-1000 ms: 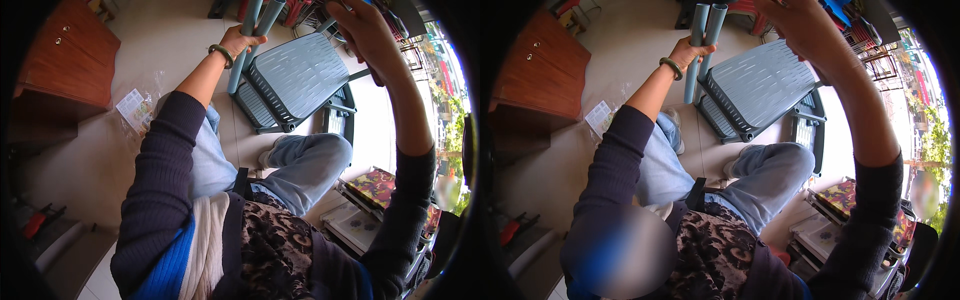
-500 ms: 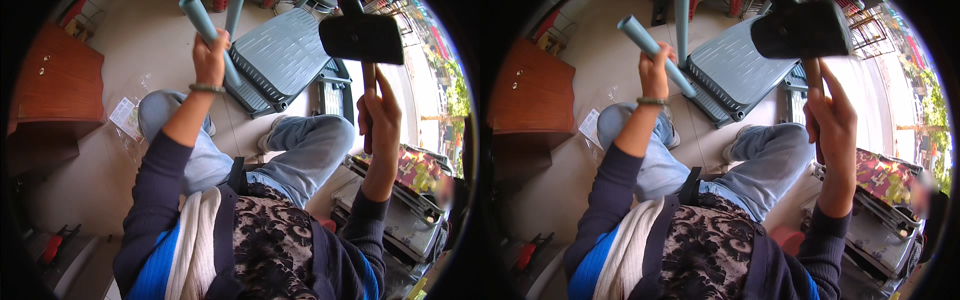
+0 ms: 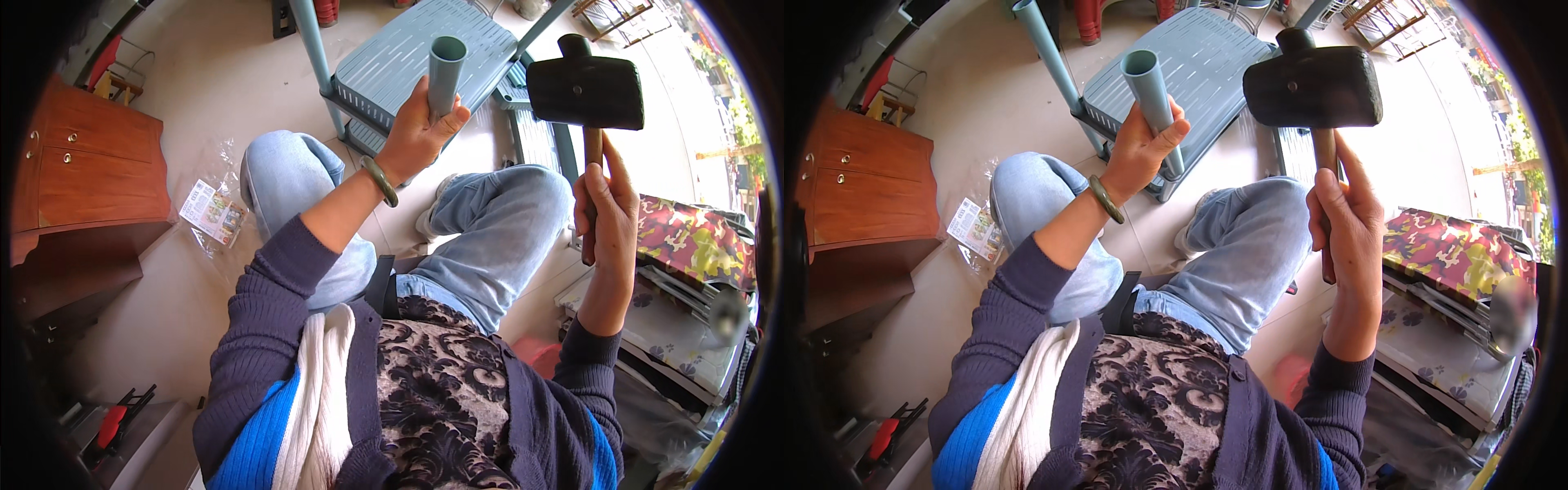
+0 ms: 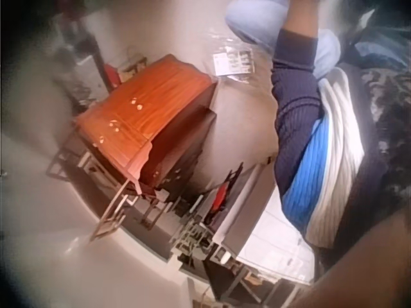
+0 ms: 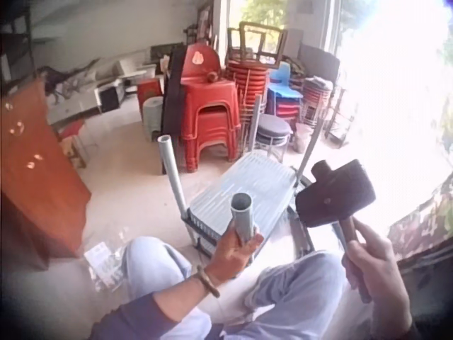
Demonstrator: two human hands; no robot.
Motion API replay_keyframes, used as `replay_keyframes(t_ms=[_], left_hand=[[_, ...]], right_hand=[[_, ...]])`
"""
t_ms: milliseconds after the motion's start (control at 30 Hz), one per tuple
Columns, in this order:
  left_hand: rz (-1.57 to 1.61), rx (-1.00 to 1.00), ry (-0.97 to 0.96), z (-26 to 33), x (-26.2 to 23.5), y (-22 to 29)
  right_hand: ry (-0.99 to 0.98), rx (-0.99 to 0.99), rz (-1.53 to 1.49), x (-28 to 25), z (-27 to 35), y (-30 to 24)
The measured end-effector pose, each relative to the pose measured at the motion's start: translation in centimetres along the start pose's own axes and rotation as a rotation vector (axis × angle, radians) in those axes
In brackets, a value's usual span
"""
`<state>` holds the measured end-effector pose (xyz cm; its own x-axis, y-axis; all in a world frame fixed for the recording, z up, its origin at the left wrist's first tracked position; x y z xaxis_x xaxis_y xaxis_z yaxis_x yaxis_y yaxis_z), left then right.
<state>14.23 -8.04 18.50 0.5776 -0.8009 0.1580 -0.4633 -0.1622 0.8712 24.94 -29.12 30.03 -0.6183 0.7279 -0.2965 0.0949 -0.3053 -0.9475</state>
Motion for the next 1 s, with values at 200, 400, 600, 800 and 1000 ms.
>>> replay_keyframes(t_ms=[200, 400, 600, 800, 1000], left_hand=[[-0.129, 0.051, -0.068, -0.7, 0.8, 0.6], [-0.115, -0.004, -0.123, -0.7, 2.1, 0.0], [-0.052, -0.031, -0.122, -1.1, 1.6, -0.2], [-0.124, -0.016, -0.180, -0.7, 2.2, -0.3], [-0.122, 0.005, -0.160, -1.4, 1.6, -0.4]], right_hand=[[0.023, 0.021, 0.023, -0.7, 0.1, 0.9], [0.006, -0.016, 0.030, -1.3, -0.1, 1.4], [0.028, -0.027, -0.034, -2.3, 0.0, 2.1], [0.060, -0.019, 0.026, -2.5, 0.1, 2.2], [0.048, -0.028, -0.004, -3.2, 0.1, 2.6]])
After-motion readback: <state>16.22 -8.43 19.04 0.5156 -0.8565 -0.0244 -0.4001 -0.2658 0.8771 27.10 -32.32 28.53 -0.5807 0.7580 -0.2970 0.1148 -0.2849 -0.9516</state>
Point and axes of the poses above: each hand's wrist, its own z-axis away from the middle knuckle, its own x-axis out of the palm, y = z × x, the point moved 6 cm from there along -z, towards the middle knuckle, and after that the axes turned 7 degrees about x, right-handed, at the moved point
